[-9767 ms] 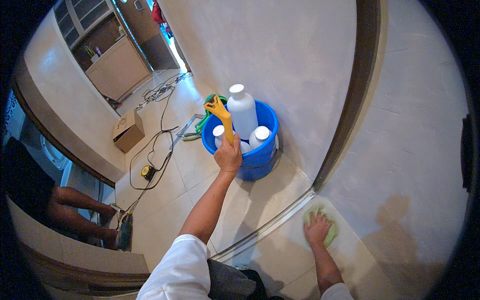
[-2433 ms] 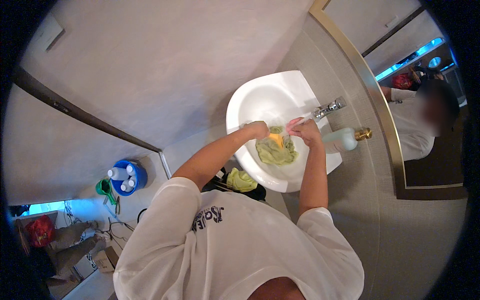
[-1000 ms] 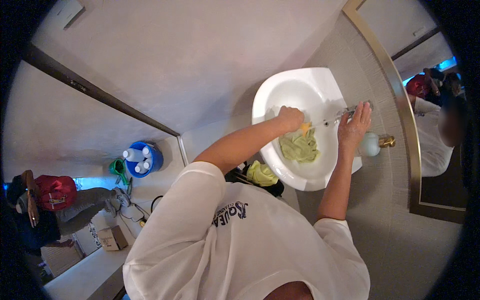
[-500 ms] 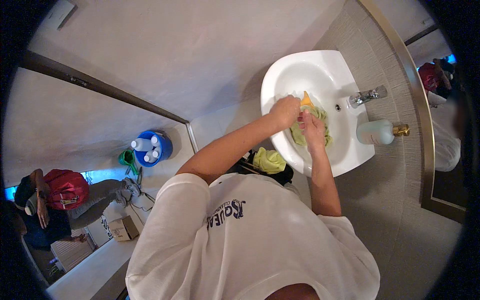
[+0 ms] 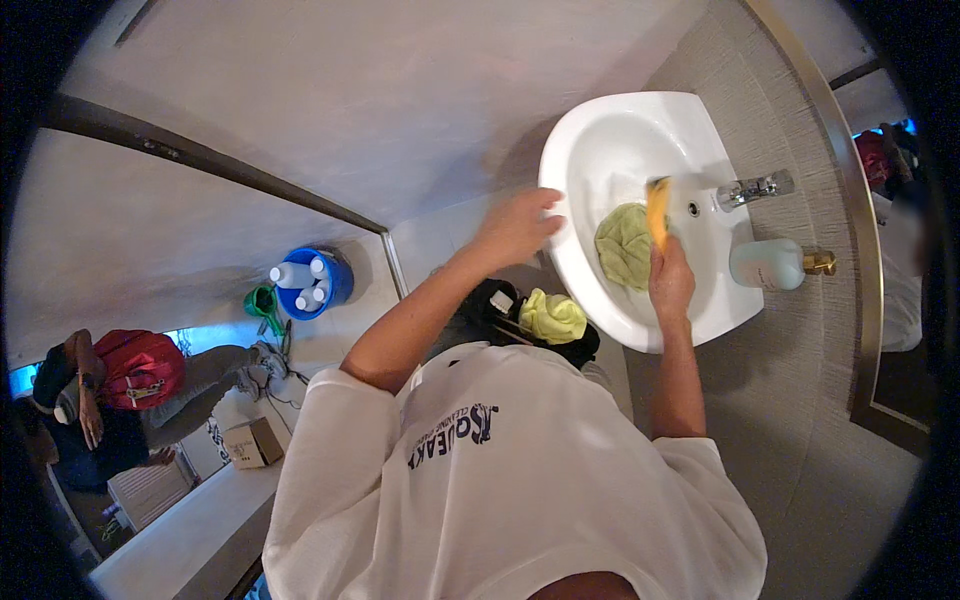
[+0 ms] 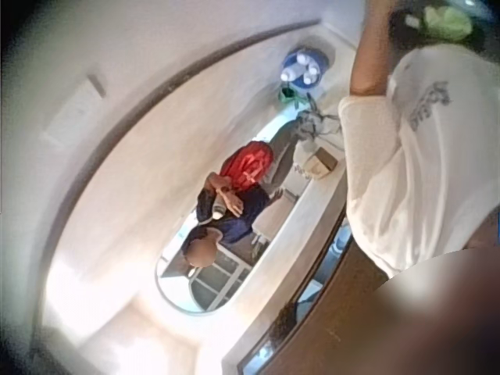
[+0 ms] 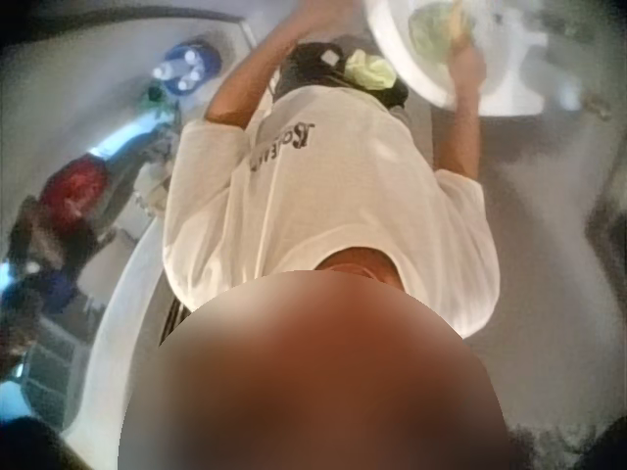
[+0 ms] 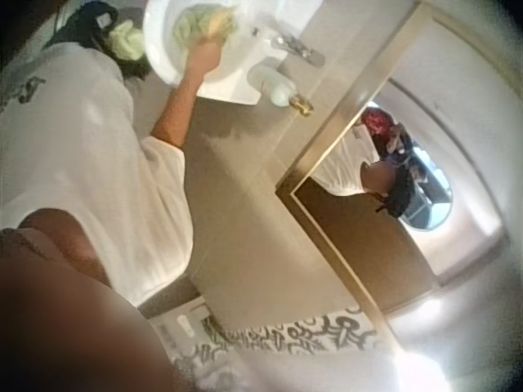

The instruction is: The person kneels to wipe the baseboard with a cloth, then stands to rinse the cloth at the sink. They attach the cloth to a mop and proceed to mop the bathroom floor.

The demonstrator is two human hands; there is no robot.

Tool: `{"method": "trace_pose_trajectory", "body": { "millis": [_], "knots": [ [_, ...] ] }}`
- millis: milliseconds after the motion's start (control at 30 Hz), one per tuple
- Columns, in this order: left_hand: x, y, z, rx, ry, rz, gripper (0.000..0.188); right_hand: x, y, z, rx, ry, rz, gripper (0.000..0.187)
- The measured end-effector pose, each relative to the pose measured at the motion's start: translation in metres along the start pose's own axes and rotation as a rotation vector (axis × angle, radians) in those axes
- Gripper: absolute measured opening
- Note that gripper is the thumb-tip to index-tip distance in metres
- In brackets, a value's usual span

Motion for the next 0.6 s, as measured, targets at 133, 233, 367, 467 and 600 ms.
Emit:
{"method": "trace_pose_trajectory", "body": {
  "millis": [133,233,367,467,600],
  "knots": [
    [-0.022,-0.035,-0.069,-0.056,0.212,0.155,0.034,-0.013,-0.009,0.013,0.083,-0.096,0.049,0.027],
    [-0.025,-0.064,-0.102,-0.199,0.404,0.168,0.031,-0.018,-0.013,0.014,0.053,0.002,0.212,0.029],
    [-0.012,-0.095,-0.116,-0.289,0.668,0.040,0.024,-0.015,-0.014,0.027,0.178,-0.221,-0.083,0.028],
    [0.007,-0.110,-0.119,-0.353,0.642,-0.106,0.021,-0.026,-0.015,0.026,0.102,-0.086,0.157,0.028],
    [0.032,-0.110,-0.113,-0.344,0.590,-0.205,0.021,-0.027,-0.014,0.021,0.081,-0.074,-0.010,0.027]
  ]
}}
Point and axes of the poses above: each hand's wrist, its own y-axis towards the middle knuckle, its own x-axis out of the palm, z = x × y, the point moved 3 cm from there along y, towards the middle knuckle, and after that the axes turned 1 degree about -z, right-handed, at the moved point
